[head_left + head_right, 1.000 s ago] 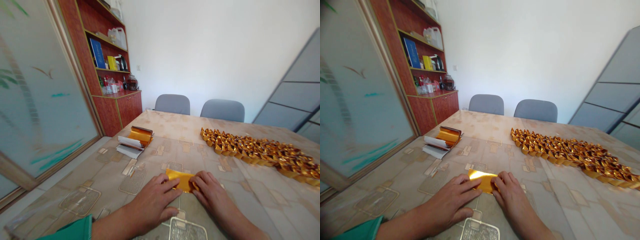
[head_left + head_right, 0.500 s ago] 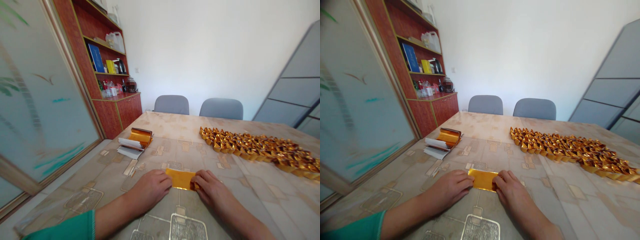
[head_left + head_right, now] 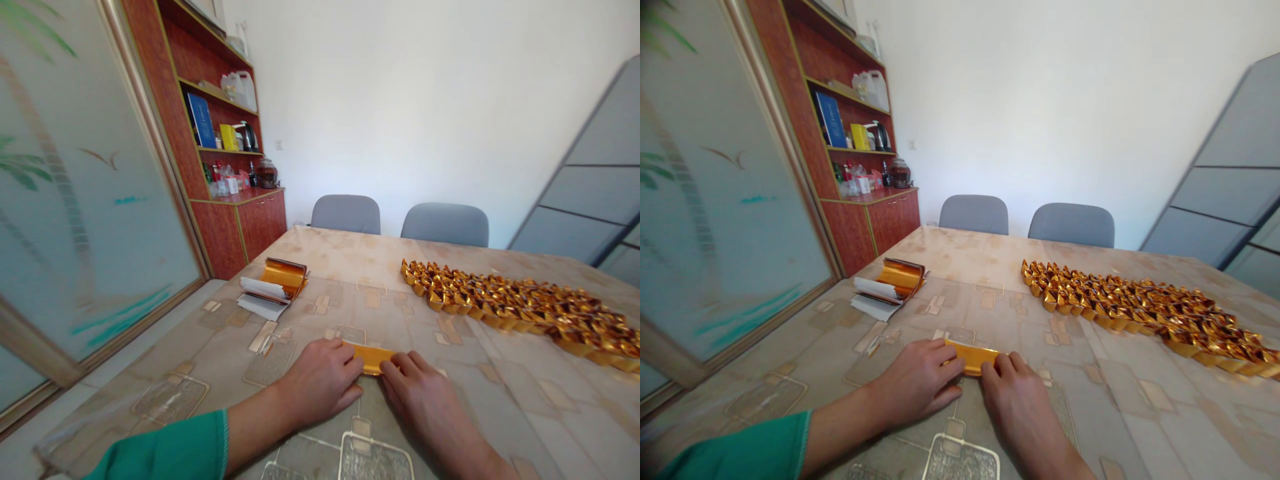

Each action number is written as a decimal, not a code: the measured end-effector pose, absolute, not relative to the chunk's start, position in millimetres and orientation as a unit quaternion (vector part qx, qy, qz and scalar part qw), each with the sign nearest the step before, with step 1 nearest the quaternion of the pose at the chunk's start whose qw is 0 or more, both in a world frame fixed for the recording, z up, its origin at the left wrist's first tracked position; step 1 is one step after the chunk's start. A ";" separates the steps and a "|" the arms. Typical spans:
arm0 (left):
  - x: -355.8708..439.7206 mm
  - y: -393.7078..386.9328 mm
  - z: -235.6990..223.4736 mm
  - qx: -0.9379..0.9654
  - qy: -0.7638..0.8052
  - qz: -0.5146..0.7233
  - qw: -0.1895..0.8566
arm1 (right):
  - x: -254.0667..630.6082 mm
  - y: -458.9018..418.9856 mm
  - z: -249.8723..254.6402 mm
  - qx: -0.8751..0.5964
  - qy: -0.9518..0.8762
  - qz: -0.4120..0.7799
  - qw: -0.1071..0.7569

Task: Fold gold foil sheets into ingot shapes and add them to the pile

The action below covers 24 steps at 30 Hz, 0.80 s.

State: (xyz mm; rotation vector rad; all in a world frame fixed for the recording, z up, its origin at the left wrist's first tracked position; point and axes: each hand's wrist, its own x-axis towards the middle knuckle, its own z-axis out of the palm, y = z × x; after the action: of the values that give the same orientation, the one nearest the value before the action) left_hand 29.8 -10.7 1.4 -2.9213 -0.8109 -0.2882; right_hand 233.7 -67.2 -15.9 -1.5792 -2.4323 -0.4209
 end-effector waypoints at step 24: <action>-1.7 -13.2 -20.6 -0.959 -0.204 -0.191 0.053 | 247.7 -75.1 -15.1 -0.530 -0.837 -0.083 0.105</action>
State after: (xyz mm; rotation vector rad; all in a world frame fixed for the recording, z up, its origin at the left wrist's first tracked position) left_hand -1.7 -13.2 -20.6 -2.9149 -0.6189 -0.5804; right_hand 247.7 -75.1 -15.1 -1.5633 -2.4670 -0.2439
